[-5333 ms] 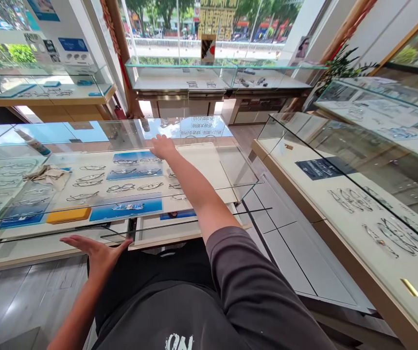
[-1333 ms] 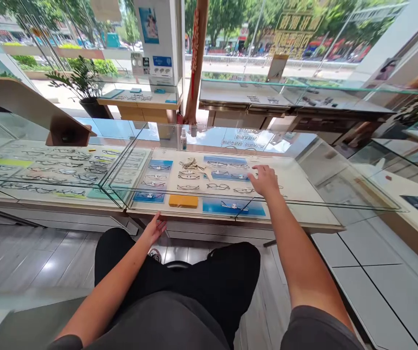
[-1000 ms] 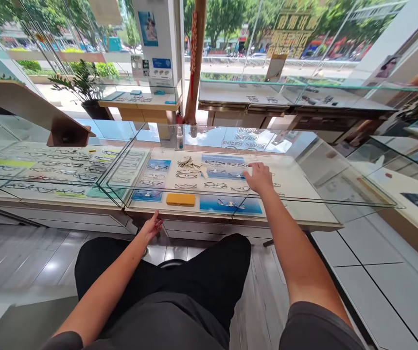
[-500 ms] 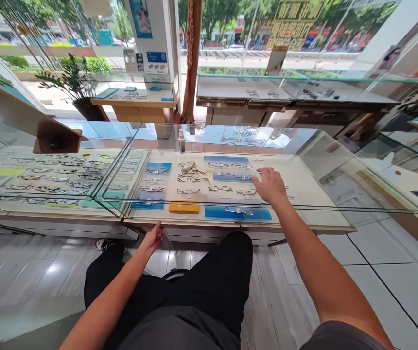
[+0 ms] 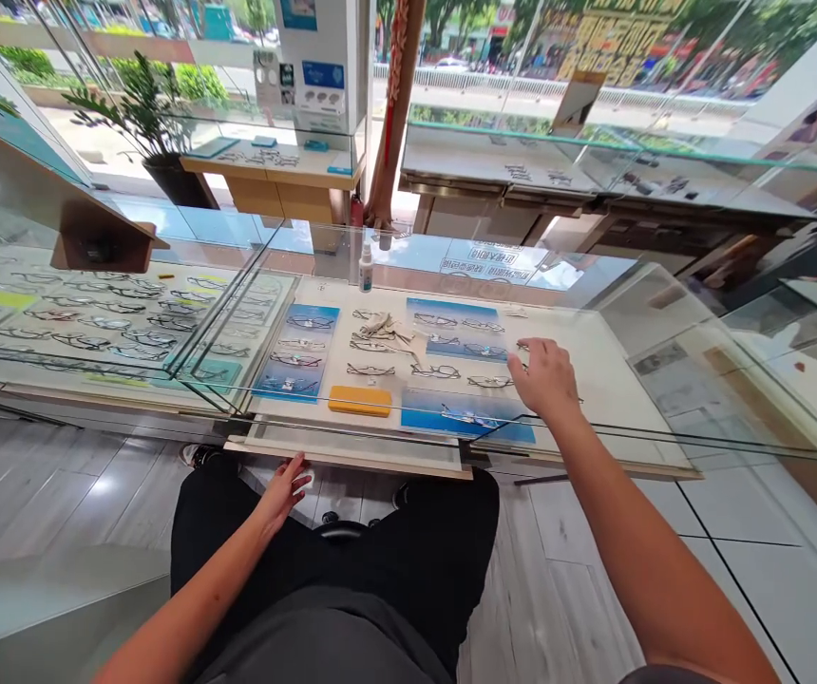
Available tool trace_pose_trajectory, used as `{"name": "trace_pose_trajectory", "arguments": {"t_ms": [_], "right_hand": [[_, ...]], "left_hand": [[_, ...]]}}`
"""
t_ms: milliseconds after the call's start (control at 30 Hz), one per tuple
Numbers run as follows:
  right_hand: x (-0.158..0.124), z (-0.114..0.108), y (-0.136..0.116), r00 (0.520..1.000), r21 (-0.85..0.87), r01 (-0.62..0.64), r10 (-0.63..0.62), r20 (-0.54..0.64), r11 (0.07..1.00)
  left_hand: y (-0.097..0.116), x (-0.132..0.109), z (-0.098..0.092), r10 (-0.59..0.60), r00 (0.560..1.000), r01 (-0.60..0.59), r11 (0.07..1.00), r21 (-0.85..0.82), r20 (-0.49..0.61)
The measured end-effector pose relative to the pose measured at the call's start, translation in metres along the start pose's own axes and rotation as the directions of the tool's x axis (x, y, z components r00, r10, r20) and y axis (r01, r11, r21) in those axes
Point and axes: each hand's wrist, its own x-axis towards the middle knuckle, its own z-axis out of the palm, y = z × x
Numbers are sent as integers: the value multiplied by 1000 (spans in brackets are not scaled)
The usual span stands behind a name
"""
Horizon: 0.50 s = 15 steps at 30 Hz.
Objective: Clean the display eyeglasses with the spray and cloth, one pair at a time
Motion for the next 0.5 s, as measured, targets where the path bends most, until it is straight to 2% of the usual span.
{"name": "trace_pose_trajectory", "arguments": {"t_ms": [167,267,333,400,433,467,500], "right_hand": [[-1,-1,-2,1000,21,4,-5,7,1000],[-2,1,0,1000,46,11,-10,-9,999],[-2,3,1,1000,61,13,-11,-26,998],[-2,6,3,999,62,20,-17,-45,998],[-2,6,3,998,60,27,-24,-53,998],[-2,7,4,998,57,35,-32,-60,998],[-3,7,4,997,54,43,-39,-64,998]], "left_hand": [[-7,-28,-15,-22,1000,20,995,94,19],[-9,-49,-24,-43,998,33,977,212,43],[-1,-72,-34,-68,996,46,943,328,58],[22,-109,-46,-99,985,27,894,448,139],[40,-133,-52,-149,955,-11,848,530,258],[63,-158,-57,-223,847,-197,712,674,483],[89,-184,-61,-303,707,-389,588,709,639]]}}
